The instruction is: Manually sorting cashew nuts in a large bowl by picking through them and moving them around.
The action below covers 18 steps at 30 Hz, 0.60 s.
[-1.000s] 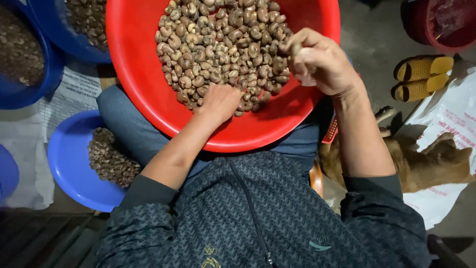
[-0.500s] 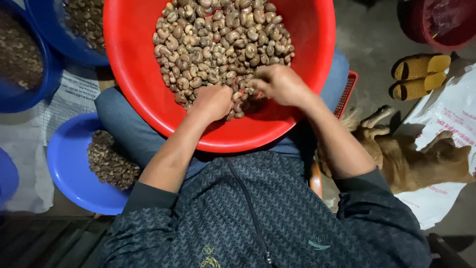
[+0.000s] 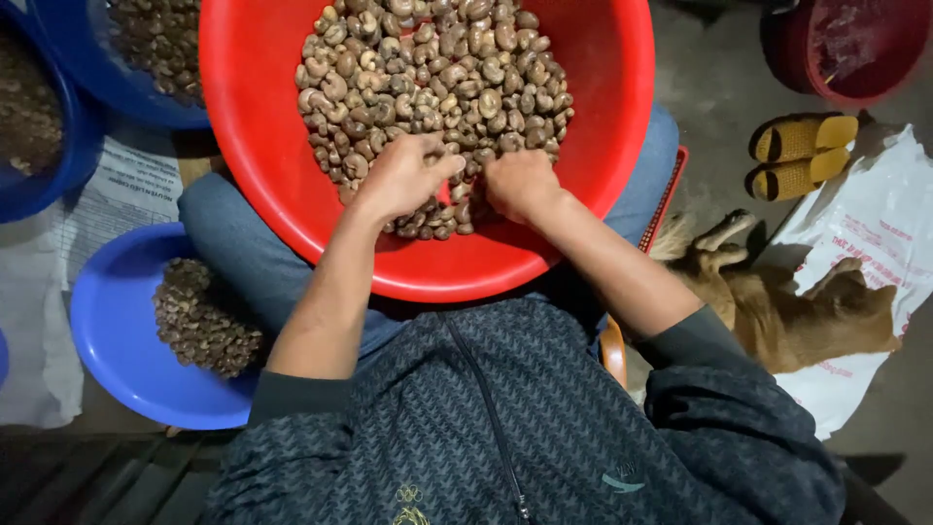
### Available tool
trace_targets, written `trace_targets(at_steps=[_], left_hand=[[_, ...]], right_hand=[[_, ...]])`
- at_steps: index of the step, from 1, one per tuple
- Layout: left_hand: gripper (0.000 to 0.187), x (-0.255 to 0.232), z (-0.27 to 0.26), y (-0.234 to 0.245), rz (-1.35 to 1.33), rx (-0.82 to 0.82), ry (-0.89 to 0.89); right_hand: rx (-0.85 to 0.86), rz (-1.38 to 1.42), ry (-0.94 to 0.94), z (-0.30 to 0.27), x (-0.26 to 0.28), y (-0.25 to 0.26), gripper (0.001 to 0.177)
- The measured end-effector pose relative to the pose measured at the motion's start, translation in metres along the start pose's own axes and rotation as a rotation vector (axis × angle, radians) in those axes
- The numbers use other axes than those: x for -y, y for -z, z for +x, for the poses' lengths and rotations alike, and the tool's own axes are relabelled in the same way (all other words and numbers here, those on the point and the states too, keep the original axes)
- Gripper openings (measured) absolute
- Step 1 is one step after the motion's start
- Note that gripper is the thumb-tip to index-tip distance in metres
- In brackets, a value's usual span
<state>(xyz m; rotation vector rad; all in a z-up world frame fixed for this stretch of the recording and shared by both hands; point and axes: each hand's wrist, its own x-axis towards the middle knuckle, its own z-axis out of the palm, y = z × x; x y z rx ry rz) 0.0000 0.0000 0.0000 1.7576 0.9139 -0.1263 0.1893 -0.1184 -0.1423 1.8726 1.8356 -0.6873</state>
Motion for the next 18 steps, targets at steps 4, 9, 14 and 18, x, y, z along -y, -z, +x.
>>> trace_targets(at_steps=[4,9,14,18], left_hand=[[0.041,0.027,0.004,-0.018,0.104,0.008,0.083],[0.048,0.027,0.018,-0.024,-0.191,0.164,0.042],[0.024,0.014,0.024,-0.033,0.159,0.042,0.111],[0.049,0.018,0.022,-0.045,0.556,0.12,0.017]], right_hand=[[0.064,0.249,-0.094,-0.043,-0.003,0.081,0.055],[-0.059,1.437,0.076,-0.081,-0.03,0.135,0.023],[-0.071,1.901,0.355,-0.089,-0.046,0.139,0.022],[-0.167,1.982,0.333,-0.089,-0.045,0.139,0.032]])
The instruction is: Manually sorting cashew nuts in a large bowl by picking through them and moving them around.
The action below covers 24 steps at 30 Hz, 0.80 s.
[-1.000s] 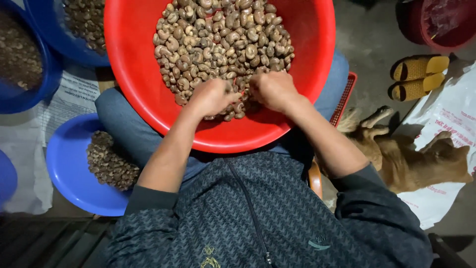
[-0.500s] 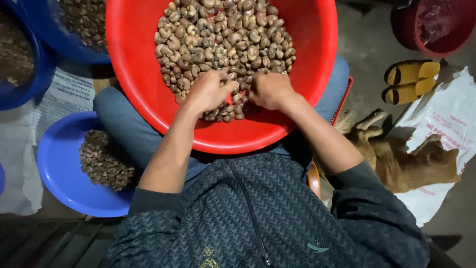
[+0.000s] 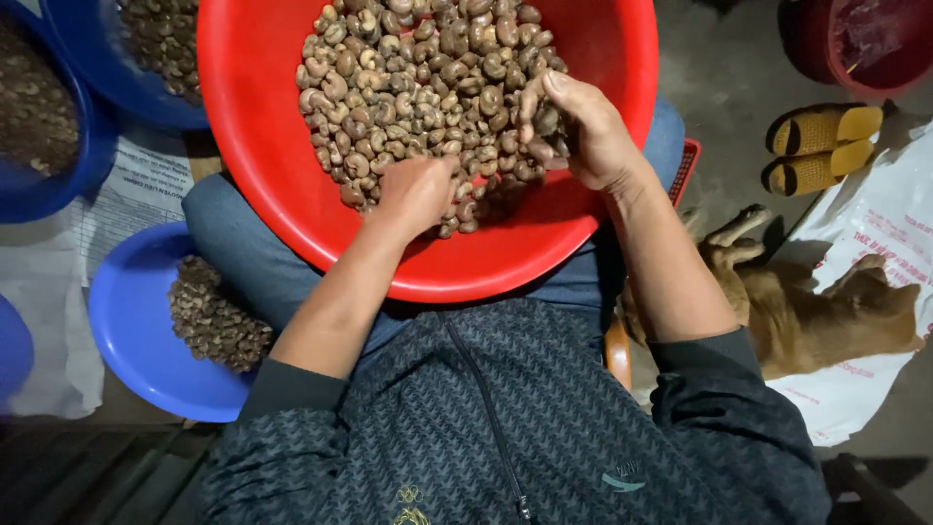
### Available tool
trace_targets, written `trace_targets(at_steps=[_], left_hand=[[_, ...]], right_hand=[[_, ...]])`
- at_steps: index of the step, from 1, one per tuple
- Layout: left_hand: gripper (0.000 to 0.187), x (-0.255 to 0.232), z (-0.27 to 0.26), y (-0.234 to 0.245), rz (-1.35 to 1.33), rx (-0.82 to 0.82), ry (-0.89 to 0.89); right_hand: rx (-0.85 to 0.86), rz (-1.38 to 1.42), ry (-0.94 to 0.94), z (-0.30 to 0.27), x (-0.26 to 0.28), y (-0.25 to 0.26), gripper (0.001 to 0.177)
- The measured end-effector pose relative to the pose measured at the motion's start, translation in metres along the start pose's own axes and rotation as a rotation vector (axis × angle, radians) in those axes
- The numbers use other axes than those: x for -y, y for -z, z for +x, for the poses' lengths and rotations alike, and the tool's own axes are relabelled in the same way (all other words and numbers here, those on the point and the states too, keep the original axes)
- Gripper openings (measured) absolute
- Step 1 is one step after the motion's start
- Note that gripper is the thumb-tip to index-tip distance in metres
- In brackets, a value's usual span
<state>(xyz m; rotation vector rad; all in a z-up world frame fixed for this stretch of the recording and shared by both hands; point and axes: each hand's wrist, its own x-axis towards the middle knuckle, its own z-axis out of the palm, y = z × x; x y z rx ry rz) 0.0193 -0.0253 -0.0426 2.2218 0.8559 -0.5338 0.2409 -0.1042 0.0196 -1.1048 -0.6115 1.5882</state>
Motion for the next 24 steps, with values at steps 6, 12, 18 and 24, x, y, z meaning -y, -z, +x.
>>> trace_targets(at_steps=[6,12,18,24], left_hand=[[0.022,0.014,0.023,-0.041,0.231,-0.096,-0.12],[0.015,0.015,0.032,-0.048,0.251,-0.055,-0.131],[0.017,0.018,0.029,-0.046,0.21,-0.106,-0.145],[0.026,0.021,0.027,-0.047,0.172,-0.034,-0.19]], right_hand=[[-0.202,-0.095,-0.124,0.003,-0.009,-0.007,0.029],[-0.189,-0.115,-0.14,0.003,-0.013,-0.013,0.009],[-0.206,-0.3,-0.193,0.003,-0.017,-0.014,0.01],[-0.202,-0.376,-0.092,0.006,-0.047,-0.006,0.009]])
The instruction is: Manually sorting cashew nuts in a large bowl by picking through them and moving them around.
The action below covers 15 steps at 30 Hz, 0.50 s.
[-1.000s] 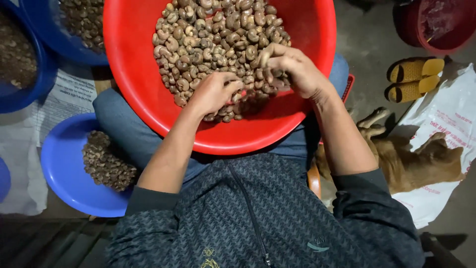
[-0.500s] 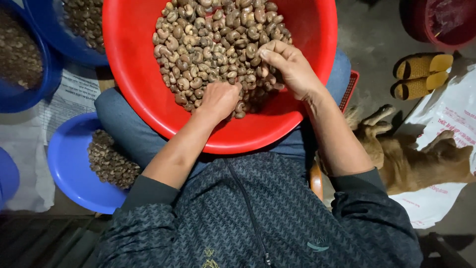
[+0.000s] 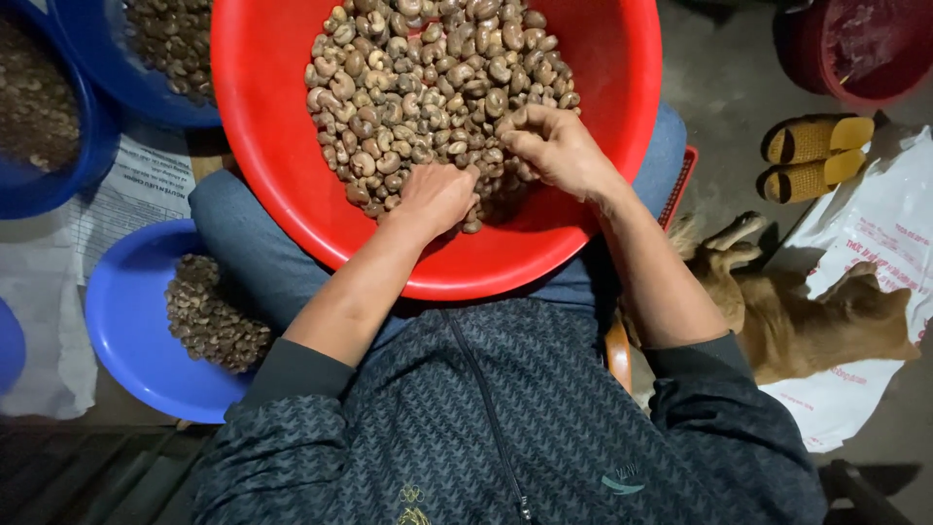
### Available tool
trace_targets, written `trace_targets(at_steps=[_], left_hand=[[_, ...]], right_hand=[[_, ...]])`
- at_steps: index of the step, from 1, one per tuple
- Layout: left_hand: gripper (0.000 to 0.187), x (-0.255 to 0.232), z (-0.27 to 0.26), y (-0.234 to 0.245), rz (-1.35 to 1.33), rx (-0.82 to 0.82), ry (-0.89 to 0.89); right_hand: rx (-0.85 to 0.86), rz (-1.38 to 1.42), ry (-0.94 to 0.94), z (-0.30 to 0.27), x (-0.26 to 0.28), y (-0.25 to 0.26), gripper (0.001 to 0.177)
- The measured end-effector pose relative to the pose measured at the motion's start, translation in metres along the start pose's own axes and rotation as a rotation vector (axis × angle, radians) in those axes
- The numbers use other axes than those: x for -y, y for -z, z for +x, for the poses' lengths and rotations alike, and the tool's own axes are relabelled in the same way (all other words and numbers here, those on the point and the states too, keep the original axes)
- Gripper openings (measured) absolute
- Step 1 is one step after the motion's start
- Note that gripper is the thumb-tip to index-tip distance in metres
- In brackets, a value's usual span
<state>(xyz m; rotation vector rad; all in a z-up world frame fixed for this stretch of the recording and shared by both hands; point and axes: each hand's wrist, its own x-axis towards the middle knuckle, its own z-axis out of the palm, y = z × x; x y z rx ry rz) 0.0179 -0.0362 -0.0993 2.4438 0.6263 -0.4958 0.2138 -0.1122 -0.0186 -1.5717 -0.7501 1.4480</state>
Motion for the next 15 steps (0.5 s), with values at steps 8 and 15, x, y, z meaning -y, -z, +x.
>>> trace_targets(at_steps=[8,15], left_hand=[[0.032,-0.01,-0.023,0.049,-0.51,-0.094,0.064],[0.031,-0.001,-0.049,0.098,-1.523,-0.14,-0.267]], right_hand=[[-0.064,-0.088,0.041,0.002,0.005,0.007,0.011],[-0.043,-0.218,0.087,0.003,0.003,0.009,0.013]])
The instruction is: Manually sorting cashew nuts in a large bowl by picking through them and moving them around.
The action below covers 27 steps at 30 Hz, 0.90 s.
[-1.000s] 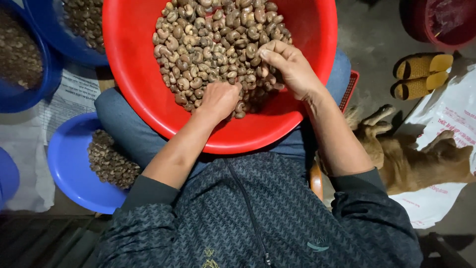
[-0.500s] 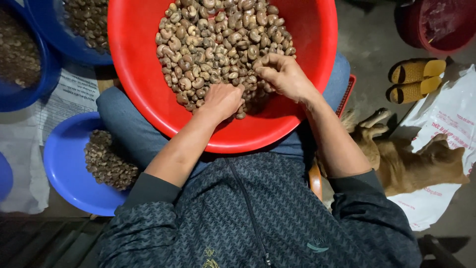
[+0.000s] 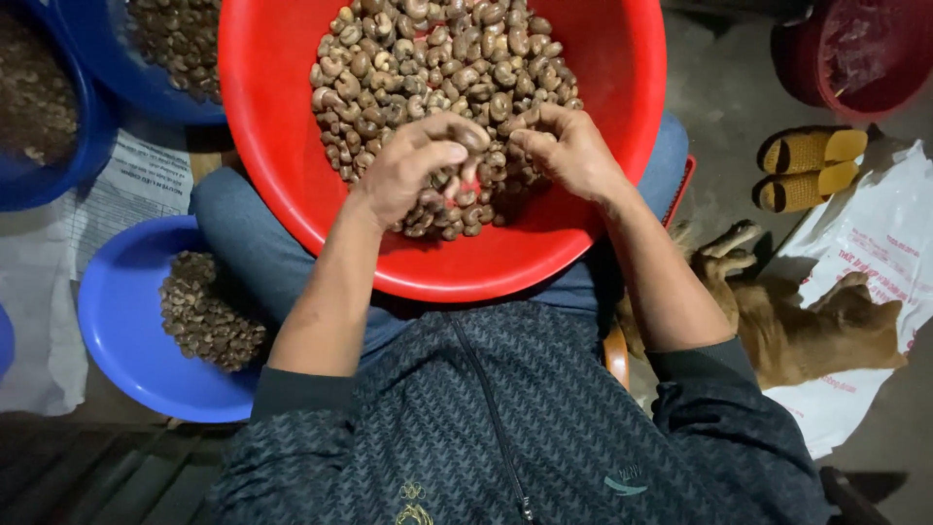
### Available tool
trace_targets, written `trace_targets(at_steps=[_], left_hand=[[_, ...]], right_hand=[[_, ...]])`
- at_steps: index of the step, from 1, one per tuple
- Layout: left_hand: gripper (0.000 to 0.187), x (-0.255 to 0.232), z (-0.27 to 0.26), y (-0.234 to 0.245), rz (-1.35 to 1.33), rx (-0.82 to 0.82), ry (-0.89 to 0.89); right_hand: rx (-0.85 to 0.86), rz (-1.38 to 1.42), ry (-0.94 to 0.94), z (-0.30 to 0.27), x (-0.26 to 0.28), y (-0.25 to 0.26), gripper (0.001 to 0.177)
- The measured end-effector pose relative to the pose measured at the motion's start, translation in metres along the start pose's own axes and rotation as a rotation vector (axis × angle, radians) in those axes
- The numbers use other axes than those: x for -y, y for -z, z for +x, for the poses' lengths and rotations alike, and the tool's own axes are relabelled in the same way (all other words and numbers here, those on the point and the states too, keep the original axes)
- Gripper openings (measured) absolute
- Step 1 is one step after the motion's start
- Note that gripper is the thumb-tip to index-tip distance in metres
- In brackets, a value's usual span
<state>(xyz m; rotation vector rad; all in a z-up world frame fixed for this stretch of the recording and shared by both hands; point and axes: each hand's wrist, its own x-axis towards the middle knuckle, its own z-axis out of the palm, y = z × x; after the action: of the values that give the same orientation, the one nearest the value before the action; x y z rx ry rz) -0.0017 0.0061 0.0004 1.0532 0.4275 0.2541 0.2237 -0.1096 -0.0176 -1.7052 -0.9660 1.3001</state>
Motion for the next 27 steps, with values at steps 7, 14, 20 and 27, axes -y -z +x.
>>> trace_targets(at_steps=[7,14,20,27], left_hand=[[0.035,0.035,0.01,0.022,-0.143,-0.27,-0.079],[0.019,0.015,0.005,0.012,-0.107,-0.379,0.105],[0.018,0.019,0.003,0.016,-0.128,-0.43,0.118],[0.031,0.01,0.002,0.016,-0.133,-0.479,-0.041]], right_hand=[[0.097,-0.611,0.019,0.01,-0.003,-0.017,0.018],[0.094,-1.32,0.348,0.044,-0.063,-0.028,0.01],[0.328,-1.698,0.187,0.056,-0.076,-0.049,0.012],[0.279,-1.741,0.212,0.051,-0.079,-0.051,0.017]])
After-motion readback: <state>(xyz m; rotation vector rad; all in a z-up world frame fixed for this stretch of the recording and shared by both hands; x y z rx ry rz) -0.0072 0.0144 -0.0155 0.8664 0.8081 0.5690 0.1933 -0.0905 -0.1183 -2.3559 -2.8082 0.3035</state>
